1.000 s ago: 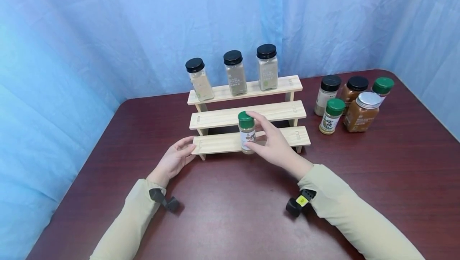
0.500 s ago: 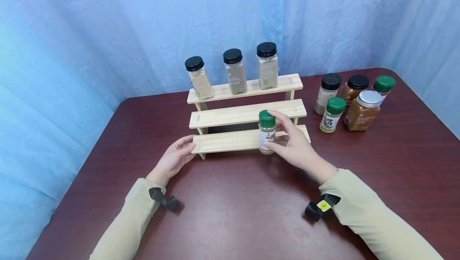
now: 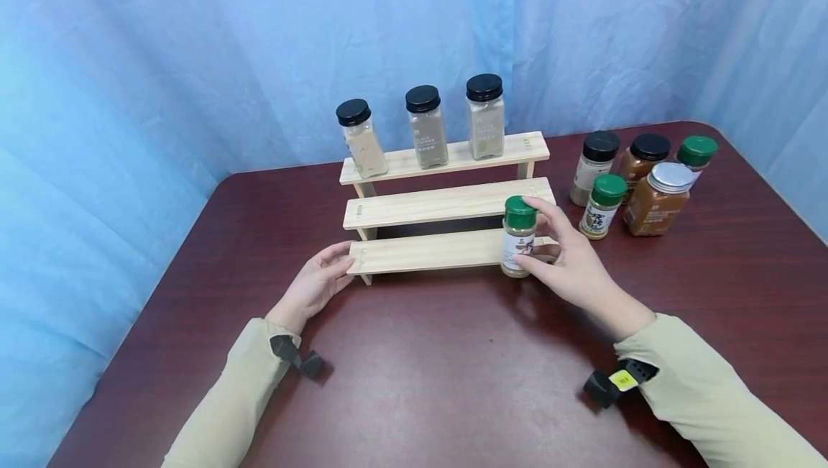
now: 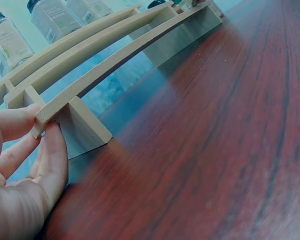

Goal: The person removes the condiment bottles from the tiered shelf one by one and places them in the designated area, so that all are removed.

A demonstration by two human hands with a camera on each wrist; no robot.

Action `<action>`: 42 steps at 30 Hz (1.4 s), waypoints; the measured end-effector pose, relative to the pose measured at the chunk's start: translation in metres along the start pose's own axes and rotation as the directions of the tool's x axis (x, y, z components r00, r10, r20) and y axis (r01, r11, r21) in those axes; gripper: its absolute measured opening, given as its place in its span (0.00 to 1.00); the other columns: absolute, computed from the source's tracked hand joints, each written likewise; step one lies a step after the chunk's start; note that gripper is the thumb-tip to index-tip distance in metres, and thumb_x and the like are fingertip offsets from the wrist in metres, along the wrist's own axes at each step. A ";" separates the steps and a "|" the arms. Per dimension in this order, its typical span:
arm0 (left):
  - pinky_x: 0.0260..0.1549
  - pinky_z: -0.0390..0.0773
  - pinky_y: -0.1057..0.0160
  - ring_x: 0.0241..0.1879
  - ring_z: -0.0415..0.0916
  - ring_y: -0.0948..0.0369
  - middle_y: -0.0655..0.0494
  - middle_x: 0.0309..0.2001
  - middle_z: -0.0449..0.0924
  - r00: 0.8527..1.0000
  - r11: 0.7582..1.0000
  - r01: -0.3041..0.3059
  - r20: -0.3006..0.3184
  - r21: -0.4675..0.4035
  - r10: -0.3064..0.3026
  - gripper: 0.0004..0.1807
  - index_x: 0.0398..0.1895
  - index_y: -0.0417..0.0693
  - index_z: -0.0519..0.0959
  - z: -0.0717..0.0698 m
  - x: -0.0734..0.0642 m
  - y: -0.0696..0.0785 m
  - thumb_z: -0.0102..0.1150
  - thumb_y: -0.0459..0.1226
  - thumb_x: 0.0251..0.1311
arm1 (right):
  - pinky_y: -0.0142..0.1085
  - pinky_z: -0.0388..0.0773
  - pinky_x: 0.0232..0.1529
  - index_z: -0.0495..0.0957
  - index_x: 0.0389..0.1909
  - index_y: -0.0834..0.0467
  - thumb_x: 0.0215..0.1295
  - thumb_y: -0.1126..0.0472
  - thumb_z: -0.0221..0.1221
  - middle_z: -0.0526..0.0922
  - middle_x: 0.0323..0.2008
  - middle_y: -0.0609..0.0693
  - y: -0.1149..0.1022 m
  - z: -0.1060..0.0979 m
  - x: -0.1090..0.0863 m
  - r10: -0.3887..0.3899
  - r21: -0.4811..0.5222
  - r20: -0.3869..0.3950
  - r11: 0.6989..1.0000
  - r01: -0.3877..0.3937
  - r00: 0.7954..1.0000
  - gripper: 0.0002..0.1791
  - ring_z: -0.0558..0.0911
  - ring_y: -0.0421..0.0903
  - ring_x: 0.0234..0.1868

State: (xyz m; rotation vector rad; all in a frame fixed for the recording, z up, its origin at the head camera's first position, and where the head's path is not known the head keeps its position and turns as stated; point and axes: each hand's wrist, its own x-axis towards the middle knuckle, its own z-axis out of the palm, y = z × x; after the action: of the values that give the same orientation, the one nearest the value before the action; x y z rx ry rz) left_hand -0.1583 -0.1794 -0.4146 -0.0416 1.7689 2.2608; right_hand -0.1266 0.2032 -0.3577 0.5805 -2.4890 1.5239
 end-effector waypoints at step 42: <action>0.34 0.76 0.73 0.31 0.76 0.70 0.62 0.33 0.75 0.991 0.995 0.103 -0.089 0.016 -0.101 0.25 0.67 0.36 0.59 0.010 -0.002 0.011 0.46 0.26 0.67 | 0.10 0.66 0.32 0.44 0.70 0.47 0.57 0.79 0.56 0.64 0.41 0.23 0.071 -0.107 -0.063 0.178 -0.172 -0.267 0.958 -0.228 0.947 0.48 0.66 0.15 0.37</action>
State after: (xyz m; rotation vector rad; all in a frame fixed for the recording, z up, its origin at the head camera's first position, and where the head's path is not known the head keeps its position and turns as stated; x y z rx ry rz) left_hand -0.1573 -0.1726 -0.4012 -0.2254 1.7904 2.1998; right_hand -0.1047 0.3409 -0.3869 0.0927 -2.5223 1.2905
